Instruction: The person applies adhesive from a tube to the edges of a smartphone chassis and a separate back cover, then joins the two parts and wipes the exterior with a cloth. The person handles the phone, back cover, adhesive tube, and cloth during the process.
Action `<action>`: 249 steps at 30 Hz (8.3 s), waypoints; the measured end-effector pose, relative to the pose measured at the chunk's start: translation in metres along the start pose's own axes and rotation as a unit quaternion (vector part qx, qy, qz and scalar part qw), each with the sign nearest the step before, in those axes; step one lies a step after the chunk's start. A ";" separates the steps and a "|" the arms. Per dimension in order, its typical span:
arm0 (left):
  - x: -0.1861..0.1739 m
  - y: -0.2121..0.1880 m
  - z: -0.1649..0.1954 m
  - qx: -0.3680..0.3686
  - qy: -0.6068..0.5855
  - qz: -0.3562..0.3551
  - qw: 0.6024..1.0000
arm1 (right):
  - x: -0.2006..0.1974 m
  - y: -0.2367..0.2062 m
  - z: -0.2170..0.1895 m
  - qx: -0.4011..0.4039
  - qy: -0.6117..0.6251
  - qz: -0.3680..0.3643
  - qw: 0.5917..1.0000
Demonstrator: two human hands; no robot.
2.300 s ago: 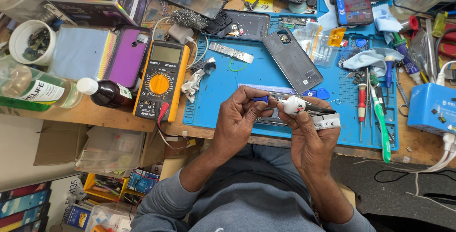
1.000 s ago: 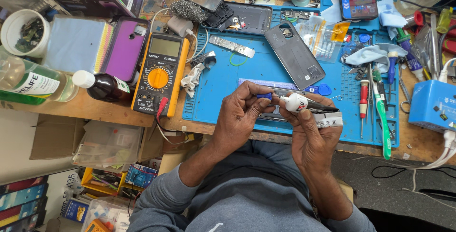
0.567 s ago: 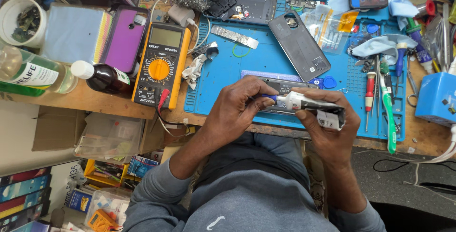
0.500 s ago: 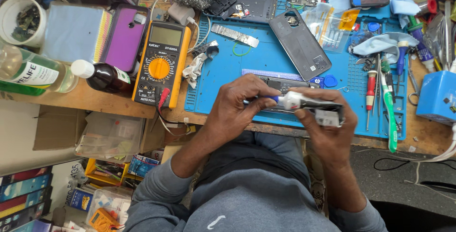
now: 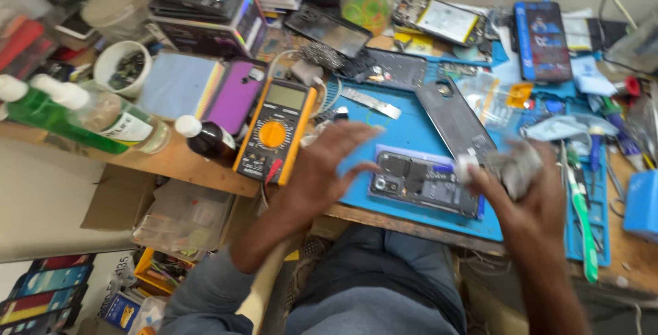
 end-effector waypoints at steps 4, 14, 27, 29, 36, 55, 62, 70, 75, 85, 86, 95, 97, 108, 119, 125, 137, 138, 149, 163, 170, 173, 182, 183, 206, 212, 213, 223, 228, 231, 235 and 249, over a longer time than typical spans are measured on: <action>-0.017 -0.007 -0.030 -0.088 0.055 -0.046 0.994 | 0.035 0.067 -0.012 -0.019 -0.167 -0.102 0.981; 0.001 -0.018 -0.014 -0.073 0.061 -0.032 0.995 | 0.090 0.136 0.020 -0.097 -0.262 -0.107 0.954; 0.000 -0.034 -0.015 -0.047 -0.033 0.019 0.998 | 0.012 0.107 0.031 -0.039 -0.555 -0.034 0.830; 0.000 -0.036 -0.012 -0.053 -0.054 0.024 0.997 | 0.021 0.106 0.036 -0.052 -0.527 -0.044 0.847; -0.005 -0.050 -0.020 -0.110 -0.101 0.014 0.989 | -0.014 0.115 -0.001 -0.113 -0.136 -0.096 0.980; 0.036 -0.042 -0.048 -0.187 -0.454 -0.022 0.871 | 0.052 -0.022 -0.057 -0.318 -0.505 -0.171 0.784; 0.005 -0.050 -0.052 -0.139 -0.284 0.046 0.948 | 0.021 0.008 -0.024 -0.218 -0.374 -0.179 0.884; 0.002 -0.059 -0.051 -0.125 -0.255 0.057 0.957 | 0.007 0.031 0.027 0.145 0.327 -0.264 0.896; -0.020 -0.053 -0.063 -0.148 -0.096 0.040 0.983 | -0.007 0.083 0.065 0.162 0.167 -0.204 0.951; -0.005 -0.025 -0.096 -0.053 0.213 -0.148 0.964 | 0.009 0.124 -0.002 -0.249 -0.462 -0.030 0.851; 0.002 -0.021 -0.098 -0.044 0.222 -0.151 0.962 | 0.009 0.116 -0.011 -0.253 -0.431 -0.021 0.866; 0.065 0.034 -0.115 0.081 0.138 -0.187 0.969 | 0.035 0.092 -0.025 -0.160 -0.317 -0.071 0.932; 0.080 0.043 -0.123 0.093 0.180 -0.213 0.956 | 0.029 0.089 -0.026 -0.146 -0.284 -0.069 0.945; 0.053 0.057 -0.034 0.025 -0.055 -0.111 0.992 | 0.049 0.031 -0.036 -0.209 -0.187 -0.097 0.955; 0.049 -0.003 0.043 -0.082 -0.254 0.001 0.964 | 0.046 -0.041 -0.002 -0.276 -0.170 0.053 0.944; 0.051 -0.018 0.030 -0.109 -0.281 -0.108 0.947 | 0.033 -0.037 0.045 -0.035 0.163 -0.155 0.974; 0.026 -0.001 0.020 0.029 -0.094 -0.015 0.995 | -0.001 -0.058 0.032 -0.105 0.061 -0.003 0.993; 0.018 0.001 0.008 0.024 -0.109 0.009 0.994 | -0.007 -0.056 0.028 -0.096 0.082 0.015 0.992; 0.024 0.016 -0.092 0.001 0.221 -0.121 0.968 | -0.066 0.035 0.083 -0.005 0.294 0.041 0.955; 0.128 0.087 -0.122 -0.007 -0.100 -0.198 0.975 | -0.059 0.041 0.122 0.066 0.382 0.048 0.921; 0.150 0.089 -0.122 -0.082 -0.110 -0.260 0.956 | -0.059 0.042 0.124 0.083 0.402 0.061 0.910; 0.156 0.083 -0.121 -0.084 -0.083 -0.270 0.955 | -0.060 0.042 0.129 0.072 0.390 0.054 0.917; 0.147 0.090 -0.111 -0.026 -0.191 -0.110 0.975 | -0.052 0.042 0.128 0.065 0.382 -0.017 0.922; 0.150 0.088 -0.117 -0.083 -0.217 -0.119 0.965 | -0.051 0.042 0.125 0.065 0.376 -0.018 0.924; 0.054 0.007 -0.081 -0.159 -0.664 0.288 0.671 | 0.089 -0.017 0.024 0.074 0.389 -0.152 0.906; 0.092 -0.004 -0.071 -0.194 -0.603 0.202 0.747 | 0.092 0.001 0.026 0.040 0.365 -0.142 0.919; 0.096 -0.002 -0.088 -0.198 -0.568 0.168 0.781 | 0.090 0.006 0.031 0.054 0.359 -0.144 0.921; 0.133 0.029 -0.125 -0.124 -0.451 -0.027 0.883 | 0.093 0.054 0.015 0.085 0.362 -0.212 0.904; 0.097 0.030 -0.133 -0.165 -0.444 0.088 0.876 | 0.062 0.041 -0.013 -0.024 0.331 -0.114 0.936; 0.072 0.025 -0.123 -0.179 -0.475 0.181 0.842 | 0.052 0.039 -0.019 -0.049 0.312 -0.081 0.945; 0.072 0.007 -0.078 -0.191 -0.586 0.214 0.758 | 0.074 0.044 0.002 0.023 0.341 -0.121 0.932; 0.072 -0.038 -0.052 -0.167 -0.772 0.271 0.551 | 0.089 -0.001 0.001 -0.087 0.253 -0.080 0.960</action>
Point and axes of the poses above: each hand's wrist, its own y-axis towards the middle knuckle, its own x-axis out of the palm, z = x × y, the point moved 8 cm from there along y, towards the middle knuckle, and after that the axes turned 9 degrees about x, right-handed, at the moved point
